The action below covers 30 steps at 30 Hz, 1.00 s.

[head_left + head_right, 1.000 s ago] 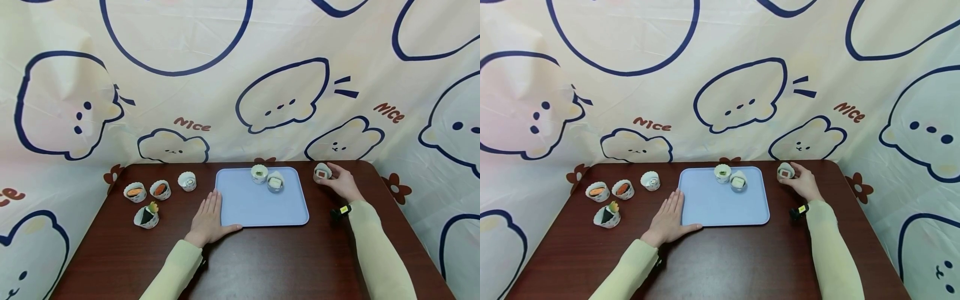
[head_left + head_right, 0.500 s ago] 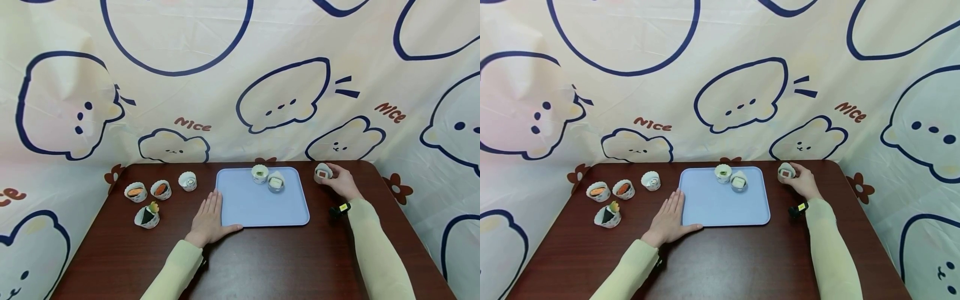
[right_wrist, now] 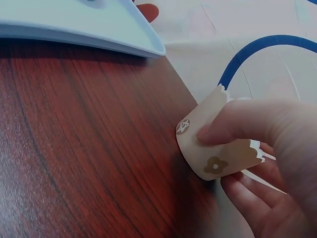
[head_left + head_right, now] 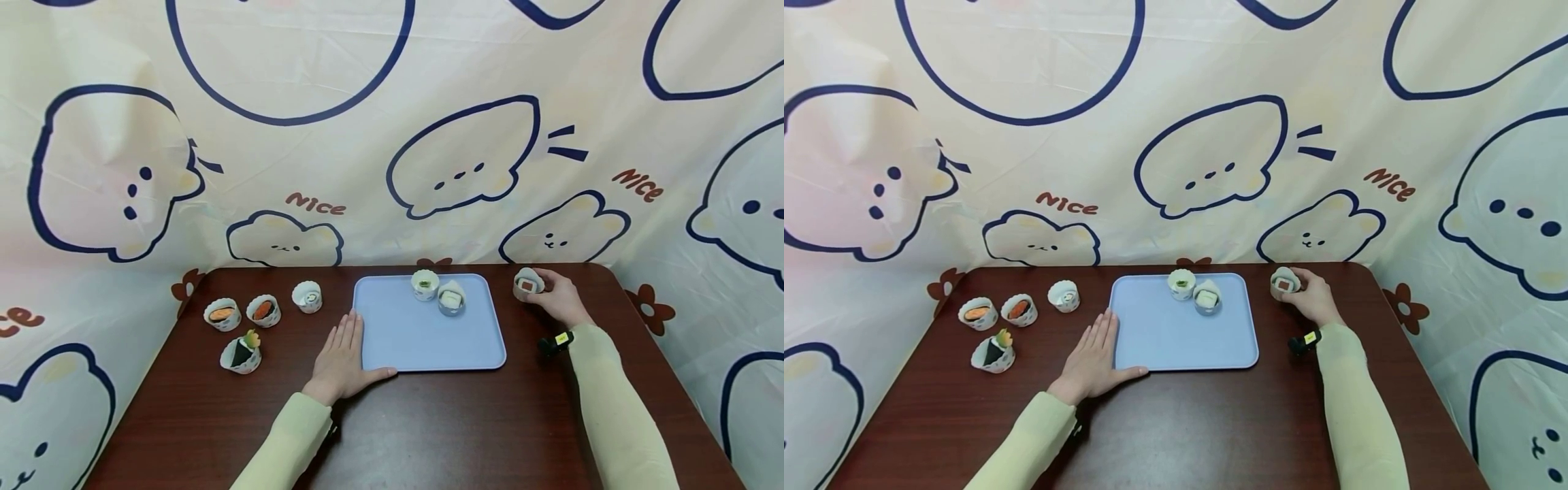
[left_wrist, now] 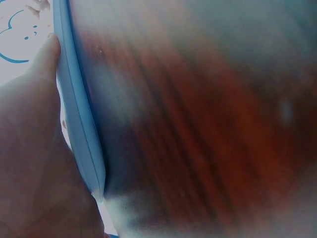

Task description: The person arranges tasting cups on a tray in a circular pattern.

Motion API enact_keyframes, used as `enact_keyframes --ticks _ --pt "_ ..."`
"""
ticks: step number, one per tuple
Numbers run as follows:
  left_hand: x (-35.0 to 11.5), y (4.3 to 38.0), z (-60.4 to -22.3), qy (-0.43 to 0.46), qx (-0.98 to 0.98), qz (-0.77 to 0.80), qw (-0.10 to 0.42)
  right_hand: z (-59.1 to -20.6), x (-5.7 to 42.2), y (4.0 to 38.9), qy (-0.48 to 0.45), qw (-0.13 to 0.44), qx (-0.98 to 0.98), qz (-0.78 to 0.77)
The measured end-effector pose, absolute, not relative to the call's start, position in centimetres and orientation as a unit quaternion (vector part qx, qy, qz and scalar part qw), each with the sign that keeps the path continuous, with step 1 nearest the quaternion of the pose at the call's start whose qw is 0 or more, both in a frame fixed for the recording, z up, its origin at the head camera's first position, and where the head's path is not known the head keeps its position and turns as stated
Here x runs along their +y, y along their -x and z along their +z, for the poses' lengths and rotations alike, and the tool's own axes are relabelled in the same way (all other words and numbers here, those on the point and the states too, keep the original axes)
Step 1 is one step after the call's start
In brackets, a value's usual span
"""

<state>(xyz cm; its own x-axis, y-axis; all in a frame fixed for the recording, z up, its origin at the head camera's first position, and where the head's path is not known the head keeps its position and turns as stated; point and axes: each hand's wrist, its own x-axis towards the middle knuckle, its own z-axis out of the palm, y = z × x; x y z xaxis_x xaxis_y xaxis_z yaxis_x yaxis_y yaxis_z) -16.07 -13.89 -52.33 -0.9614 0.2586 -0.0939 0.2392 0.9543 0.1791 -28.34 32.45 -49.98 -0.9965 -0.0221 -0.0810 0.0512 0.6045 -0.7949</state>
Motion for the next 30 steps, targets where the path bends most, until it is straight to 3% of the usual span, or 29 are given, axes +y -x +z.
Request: enact_keyframes --ticks 30 --pt "-13.91 16.1 -52.29 -0.128 0.987 0.078 0.065 -50.11 32.16 27.5 -0.026 0.009 0.89 -0.455"
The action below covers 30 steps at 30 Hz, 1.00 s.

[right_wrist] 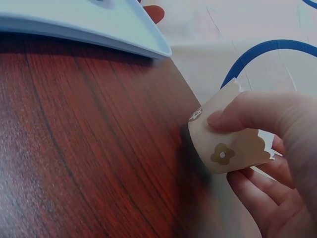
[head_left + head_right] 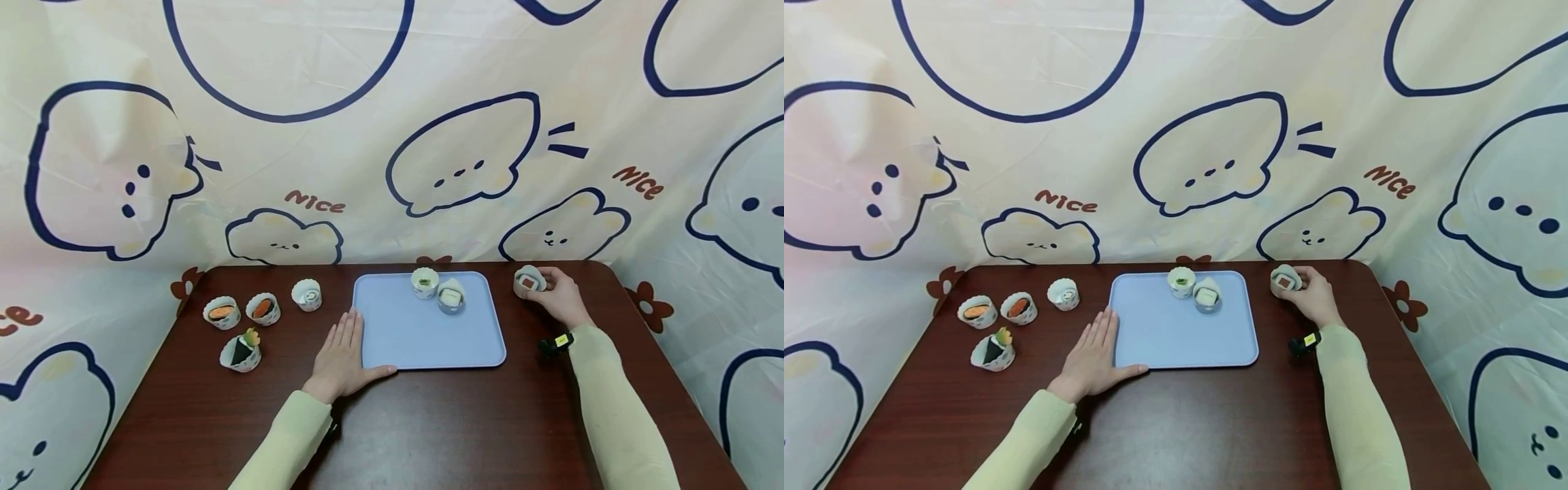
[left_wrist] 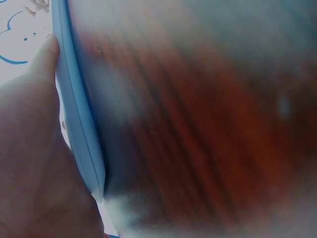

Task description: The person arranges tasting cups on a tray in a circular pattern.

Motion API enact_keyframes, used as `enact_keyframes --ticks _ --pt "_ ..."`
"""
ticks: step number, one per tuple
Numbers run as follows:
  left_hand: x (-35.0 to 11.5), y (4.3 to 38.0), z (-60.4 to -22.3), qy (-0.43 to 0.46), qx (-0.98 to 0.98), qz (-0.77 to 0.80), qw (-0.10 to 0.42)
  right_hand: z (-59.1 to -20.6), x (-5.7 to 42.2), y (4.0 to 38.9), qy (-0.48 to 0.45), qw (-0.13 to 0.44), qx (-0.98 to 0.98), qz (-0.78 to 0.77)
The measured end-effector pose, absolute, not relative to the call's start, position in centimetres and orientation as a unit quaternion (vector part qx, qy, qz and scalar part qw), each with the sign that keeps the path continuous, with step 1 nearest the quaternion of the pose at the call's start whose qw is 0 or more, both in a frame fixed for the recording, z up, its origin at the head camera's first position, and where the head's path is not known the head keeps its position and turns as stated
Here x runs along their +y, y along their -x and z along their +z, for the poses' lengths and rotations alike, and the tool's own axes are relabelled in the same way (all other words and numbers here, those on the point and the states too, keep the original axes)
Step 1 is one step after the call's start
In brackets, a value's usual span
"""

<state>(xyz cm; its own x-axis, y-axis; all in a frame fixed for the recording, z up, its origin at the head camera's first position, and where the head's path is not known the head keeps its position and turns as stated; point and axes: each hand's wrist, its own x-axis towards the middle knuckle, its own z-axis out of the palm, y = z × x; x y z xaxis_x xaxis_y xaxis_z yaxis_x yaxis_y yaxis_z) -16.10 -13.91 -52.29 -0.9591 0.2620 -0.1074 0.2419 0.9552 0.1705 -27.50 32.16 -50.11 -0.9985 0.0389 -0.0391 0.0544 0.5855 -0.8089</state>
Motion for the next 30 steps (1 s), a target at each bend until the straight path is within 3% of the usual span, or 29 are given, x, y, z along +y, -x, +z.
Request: enact_keyframes --ticks 19,30 --pt "-13.7 16.0 -51.5 -0.132 0.986 0.09 0.049 -49.5 31.4 27.0 -0.017 -0.018 0.887 -0.462" --pt "-13.6 15.9 -51.3 -0.121 0.987 0.082 0.066 -49.2 30.7 26.2 -0.011 -0.017 0.883 -0.468"
